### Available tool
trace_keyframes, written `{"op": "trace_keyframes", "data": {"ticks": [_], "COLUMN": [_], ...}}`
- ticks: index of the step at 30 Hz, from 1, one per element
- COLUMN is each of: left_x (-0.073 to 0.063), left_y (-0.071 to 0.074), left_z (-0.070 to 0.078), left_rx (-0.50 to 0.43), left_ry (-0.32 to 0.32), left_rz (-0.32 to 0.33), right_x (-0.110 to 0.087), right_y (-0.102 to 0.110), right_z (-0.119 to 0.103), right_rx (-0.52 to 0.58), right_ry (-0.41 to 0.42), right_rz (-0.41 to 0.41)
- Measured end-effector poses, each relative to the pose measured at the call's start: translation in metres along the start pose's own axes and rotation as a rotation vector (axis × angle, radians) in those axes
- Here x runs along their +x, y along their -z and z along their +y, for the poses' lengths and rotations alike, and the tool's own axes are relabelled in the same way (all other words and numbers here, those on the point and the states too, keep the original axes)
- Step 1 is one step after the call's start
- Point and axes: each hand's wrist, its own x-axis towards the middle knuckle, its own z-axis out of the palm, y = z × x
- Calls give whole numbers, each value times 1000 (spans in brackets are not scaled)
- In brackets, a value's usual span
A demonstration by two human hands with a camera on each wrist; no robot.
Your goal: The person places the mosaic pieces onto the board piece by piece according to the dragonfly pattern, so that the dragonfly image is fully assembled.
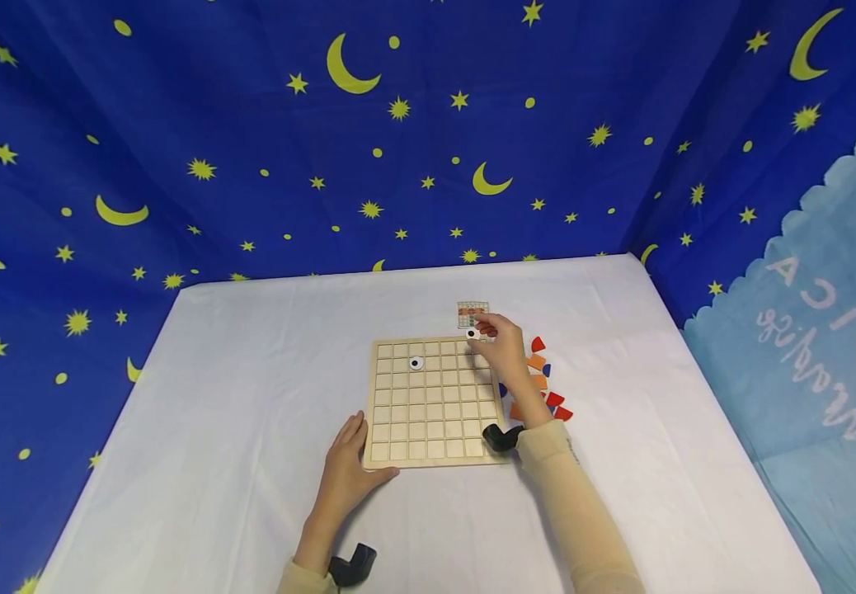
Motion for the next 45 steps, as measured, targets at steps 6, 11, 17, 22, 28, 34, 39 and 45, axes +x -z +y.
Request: {"op": "trace_keyframes", "data": {"ticks": [6, 11, 17, 22, 28, 34, 39, 45], "left_x": [0, 1, 1, 1, 1, 1, 2, 1], "left_y": [0, 0, 0, 0, 1, 1, 1, 1], "left_z": [0, 1, 0, 0, -1, -2, -2, -2], "left_rx": [7, 16, 23, 28, 25, 21, 11, 10], "left_ry": [-10, -17, -23, -31, -33, -15, -9, -14], "left_rz": [2, 1, -2, 0, 4, -2, -5, 0], "right_x": [1, -1, -3, -2, -2, -1, -2, -4], "right_y": [-14, -27, -40, -45, -53, -59, -61, -64], "right_z": [-6, -8, -10, -9, -5, -3, -1, 4], "right_rx": [30, 29, 18, 20, 30, 24, 30, 7], "right_ry": [15, 49, 64, 54, 39, 26, 8, 9], "right_rz": [-34, -61, -119, -151, -194, -229, -253, -281]}}
